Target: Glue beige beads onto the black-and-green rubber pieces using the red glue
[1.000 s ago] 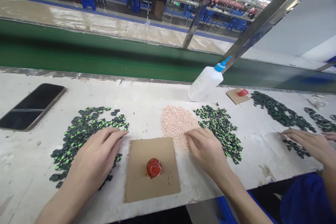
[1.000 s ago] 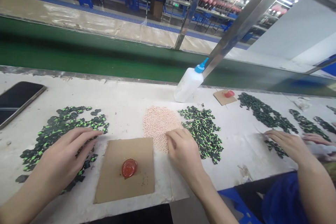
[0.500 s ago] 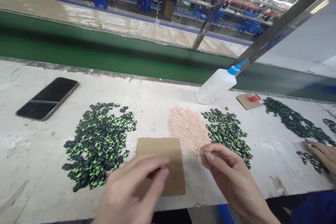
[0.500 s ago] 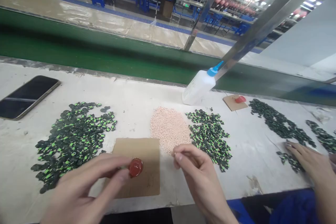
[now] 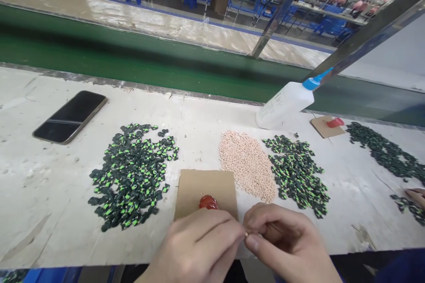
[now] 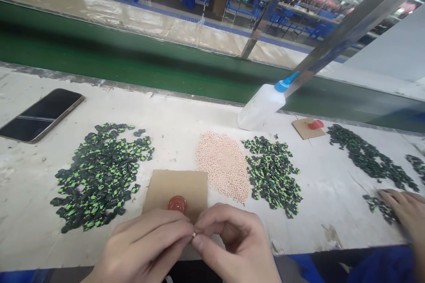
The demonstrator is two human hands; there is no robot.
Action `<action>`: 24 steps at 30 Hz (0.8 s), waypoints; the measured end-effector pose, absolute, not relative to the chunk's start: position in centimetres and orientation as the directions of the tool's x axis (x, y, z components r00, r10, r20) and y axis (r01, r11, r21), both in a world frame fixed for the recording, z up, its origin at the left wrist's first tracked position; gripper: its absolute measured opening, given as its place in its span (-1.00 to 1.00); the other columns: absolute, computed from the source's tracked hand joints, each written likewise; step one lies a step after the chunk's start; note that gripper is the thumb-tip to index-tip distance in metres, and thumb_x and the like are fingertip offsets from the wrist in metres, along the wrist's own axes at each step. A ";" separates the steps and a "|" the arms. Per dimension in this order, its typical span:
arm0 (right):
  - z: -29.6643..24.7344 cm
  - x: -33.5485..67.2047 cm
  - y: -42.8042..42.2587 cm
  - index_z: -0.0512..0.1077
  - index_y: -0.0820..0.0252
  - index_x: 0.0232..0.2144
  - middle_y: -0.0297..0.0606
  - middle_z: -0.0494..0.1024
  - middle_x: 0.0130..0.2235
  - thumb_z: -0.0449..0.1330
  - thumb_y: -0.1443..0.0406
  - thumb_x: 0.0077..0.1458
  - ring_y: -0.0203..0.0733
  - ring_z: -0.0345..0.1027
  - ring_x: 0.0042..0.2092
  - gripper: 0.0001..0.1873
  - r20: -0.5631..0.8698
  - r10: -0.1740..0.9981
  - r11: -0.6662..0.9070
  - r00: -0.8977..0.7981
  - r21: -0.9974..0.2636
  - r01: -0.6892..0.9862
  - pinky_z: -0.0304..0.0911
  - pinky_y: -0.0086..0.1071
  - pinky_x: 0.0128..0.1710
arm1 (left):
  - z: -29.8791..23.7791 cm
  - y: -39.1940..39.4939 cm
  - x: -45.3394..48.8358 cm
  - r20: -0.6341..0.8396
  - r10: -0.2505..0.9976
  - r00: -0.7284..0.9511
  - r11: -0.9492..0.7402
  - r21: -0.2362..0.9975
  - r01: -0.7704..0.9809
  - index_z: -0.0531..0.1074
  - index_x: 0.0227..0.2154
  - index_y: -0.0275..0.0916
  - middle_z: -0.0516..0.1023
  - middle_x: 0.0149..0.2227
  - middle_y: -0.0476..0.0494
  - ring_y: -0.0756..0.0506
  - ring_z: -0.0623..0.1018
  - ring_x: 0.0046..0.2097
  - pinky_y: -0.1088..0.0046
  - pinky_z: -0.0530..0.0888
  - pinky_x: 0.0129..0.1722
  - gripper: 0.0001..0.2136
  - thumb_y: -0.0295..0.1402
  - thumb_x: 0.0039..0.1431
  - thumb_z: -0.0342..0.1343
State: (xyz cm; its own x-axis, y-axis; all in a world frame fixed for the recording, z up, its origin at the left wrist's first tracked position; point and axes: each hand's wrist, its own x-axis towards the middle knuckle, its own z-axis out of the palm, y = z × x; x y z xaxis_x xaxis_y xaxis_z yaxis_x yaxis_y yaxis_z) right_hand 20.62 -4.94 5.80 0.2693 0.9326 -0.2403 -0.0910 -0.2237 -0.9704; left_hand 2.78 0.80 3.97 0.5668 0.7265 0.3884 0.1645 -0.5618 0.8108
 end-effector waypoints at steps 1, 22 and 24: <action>5.9 20.3 -4.9 0.69 0.02 -0.49 -0.30 0.70 -0.44 0.56 0.14 -0.05 -0.22 0.59 -0.41 -0.82 -0.246 0.928 -0.226 0.280 -0.969 -0.101 0.54 -0.48 -0.37 | 3.8 0.8 2.7 0.394 0.713 0.580 -0.582 0.794 0.176 0.62 -0.22 -0.24 0.73 -0.31 -0.21 -0.13 0.67 -0.33 0.42 0.63 -0.26 -0.73 -0.65 0.29 0.07; 3.6 18.9 -6.1 0.58 0.04 -0.37 -0.32 0.58 -0.43 0.33 0.30 0.27 -0.24 0.46 -0.43 -0.87 0.044 0.966 -0.019 0.255 -0.971 0.237 0.41 -0.49 -0.45 | 1.3 -1.7 1.1 0.399 0.875 0.273 -0.442 0.889 0.119 0.60 -0.17 -0.21 0.74 -0.22 -0.06 0.03 0.73 -0.28 0.72 0.63 -0.14 -0.72 -0.71 0.22 0.18; 3.2 19.2 -5.9 0.55 0.05 -0.35 -0.34 0.56 -0.43 0.29 0.39 0.27 -0.25 0.45 -0.43 -0.85 0.132 0.965 0.016 0.225 -0.891 0.454 0.39 -0.48 -0.45 | 0.9 -2.0 0.4 0.327 0.912 0.247 -0.374 0.910 0.178 0.60 -0.13 -0.17 0.74 -0.19 -0.03 0.03 0.73 -0.26 0.73 0.62 -0.15 -0.70 -0.68 0.23 0.17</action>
